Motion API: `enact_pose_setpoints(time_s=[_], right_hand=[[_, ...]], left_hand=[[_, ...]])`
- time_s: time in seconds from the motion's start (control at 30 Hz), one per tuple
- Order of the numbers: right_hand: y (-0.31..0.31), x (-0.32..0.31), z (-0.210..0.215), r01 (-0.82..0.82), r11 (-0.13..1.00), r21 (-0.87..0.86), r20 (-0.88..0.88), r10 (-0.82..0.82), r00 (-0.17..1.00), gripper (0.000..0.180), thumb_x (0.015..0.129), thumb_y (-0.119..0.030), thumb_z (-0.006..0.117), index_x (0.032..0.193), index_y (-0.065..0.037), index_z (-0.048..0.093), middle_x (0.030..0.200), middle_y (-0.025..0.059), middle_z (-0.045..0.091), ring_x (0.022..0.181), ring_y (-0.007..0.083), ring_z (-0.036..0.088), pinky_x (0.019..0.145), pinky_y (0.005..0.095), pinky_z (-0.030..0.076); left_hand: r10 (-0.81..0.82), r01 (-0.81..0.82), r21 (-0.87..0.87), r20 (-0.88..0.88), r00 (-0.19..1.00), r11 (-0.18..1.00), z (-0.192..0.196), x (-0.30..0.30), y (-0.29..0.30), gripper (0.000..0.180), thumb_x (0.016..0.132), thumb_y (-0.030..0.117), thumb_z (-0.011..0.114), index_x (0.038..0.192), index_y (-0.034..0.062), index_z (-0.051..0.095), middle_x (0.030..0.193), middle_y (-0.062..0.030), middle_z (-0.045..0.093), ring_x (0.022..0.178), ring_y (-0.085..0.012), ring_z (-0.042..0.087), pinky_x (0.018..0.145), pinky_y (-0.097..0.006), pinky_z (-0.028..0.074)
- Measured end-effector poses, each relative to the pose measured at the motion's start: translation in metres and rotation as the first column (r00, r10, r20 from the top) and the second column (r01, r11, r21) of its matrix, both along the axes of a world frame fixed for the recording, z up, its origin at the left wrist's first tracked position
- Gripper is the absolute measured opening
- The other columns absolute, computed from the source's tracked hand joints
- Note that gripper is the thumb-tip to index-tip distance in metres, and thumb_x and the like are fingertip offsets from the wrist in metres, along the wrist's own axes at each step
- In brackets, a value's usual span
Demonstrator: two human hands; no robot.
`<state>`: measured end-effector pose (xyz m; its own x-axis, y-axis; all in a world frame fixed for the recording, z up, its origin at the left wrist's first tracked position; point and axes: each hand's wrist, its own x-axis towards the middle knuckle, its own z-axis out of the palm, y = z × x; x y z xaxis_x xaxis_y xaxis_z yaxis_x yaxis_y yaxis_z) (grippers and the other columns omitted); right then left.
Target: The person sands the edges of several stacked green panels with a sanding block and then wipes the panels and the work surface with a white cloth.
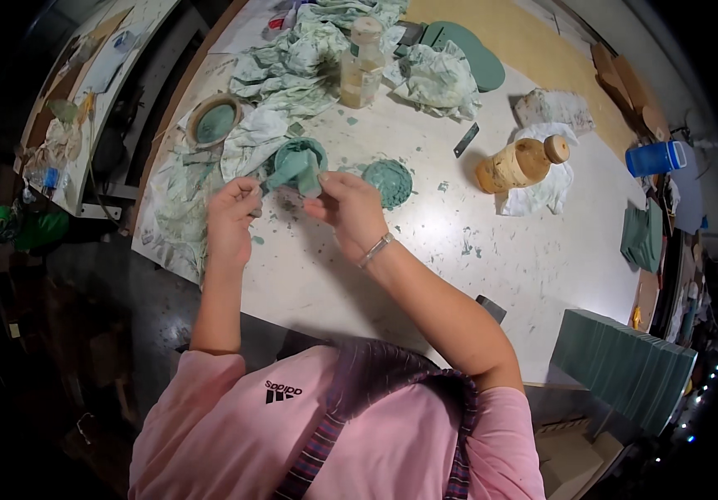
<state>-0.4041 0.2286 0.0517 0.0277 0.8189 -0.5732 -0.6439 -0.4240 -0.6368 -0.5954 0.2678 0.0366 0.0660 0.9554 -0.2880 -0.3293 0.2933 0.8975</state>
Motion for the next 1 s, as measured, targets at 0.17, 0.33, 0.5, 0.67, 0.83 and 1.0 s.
enact_pose_setpoints(time_s=[0.17,0.33,0.5,0.67,0.83,1.0], right_hand=[[-0.003,-0.012,0.008,-0.035,0.998,0.043,-0.069,0.038,0.997,0.022,0.095,-0.015,0.057,0.105,0.004,0.061,0.091,0.0106,0.064,0.076,0.0187,0.064,0.071,0.0273,0.056],[-0.004,-0.006,0.006,0.004,0.999,0.046,-0.083,0.000,0.997,0.023,0.095,-0.014,0.058,0.104,0.007,0.060,0.094,0.0129,0.063,0.077,0.0193,0.063,0.071,0.0284,0.056],[-0.015,0.004,-0.002,-0.048,0.993,0.106,-0.107,0.059,0.993,0.021,0.096,-0.013,0.053,0.107,0.003,0.061,0.098,0.0090,0.063,0.088,0.0185,0.064,0.078,0.0278,0.056],[-0.024,0.013,-0.010,0.016,0.997,0.075,-0.060,-0.012,0.998,0.019,0.097,-0.014,0.053,0.104,0.002,0.061,0.096,0.0092,0.063,0.084,0.0188,0.065,0.074,0.0271,0.056],[-0.027,0.004,-0.012,-0.015,0.996,0.087,-0.055,0.020,0.998,0.019,0.096,-0.015,0.055,0.103,0.001,0.061,0.093,0.0091,0.065,0.078,0.0180,0.066,0.069,0.0267,0.056],[-0.025,0.006,-0.010,0.022,1.000,0.015,-0.057,-0.021,0.998,0.018,0.096,-0.016,0.056,0.103,0.000,0.062,0.095,0.0092,0.066,0.074,0.0168,0.065,0.066,0.0272,0.055]], left_hand=[[0.046,-0.034,0.158,-0.075,0.996,0.987,-0.021,-0.014,0.007,0.011,0.083,-0.005,0.060,0.092,-0.0013,0.065,0.075,0.0037,0.056,0.067,-0.0044,0.045,0.064,-0.020,0.034],[0.011,0.003,0.164,-0.089,0.996,0.987,-0.008,0.001,-0.010,0.006,0.084,-0.005,0.062,0.087,-0.0006,0.064,0.072,0.0052,0.054,0.066,-0.0038,0.044,0.062,-0.020,0.033],[0.078,0.010,0.261,-0.327,0.942,0.965,-0.025,-0.008,0.019,0.006,0.081,-0.002,0.067,0.084,0.0023,0.065,0.069,0.0035,0.056,0.061,-0.0072,0.047,0.060,-0.023,0.035],[0.318,0.504,0.443,-0.893,0.317,0.741,0.015,0.019,0.036,0.006,0.074,0.011,0.069,0.080,0.0093,0.067,0.078,-0.0074,0.062,0.077,-0.0265,0.062,0.067,-0.040,0.047],[0.285,0.590,0.348,-0.937,0.201,0.729,0.006,0.028,0.044,0.007,0.074,0.014,0.070,0.077,0.0086,0.066,0.080,-0.0073,0.063,0.080,-0.0306,0.062,0.066,-0.042,0.047],[0.037,0.359,0.216,-0.895,0.444,0.908,0.009,-0.001,0.032,0.003,0.079,0.010,0.068,0.081,0.0080,0.067,0.079,-0.0034,0.063,0.074,-0.0205,0.061,0.062,-0.036,0.044]])
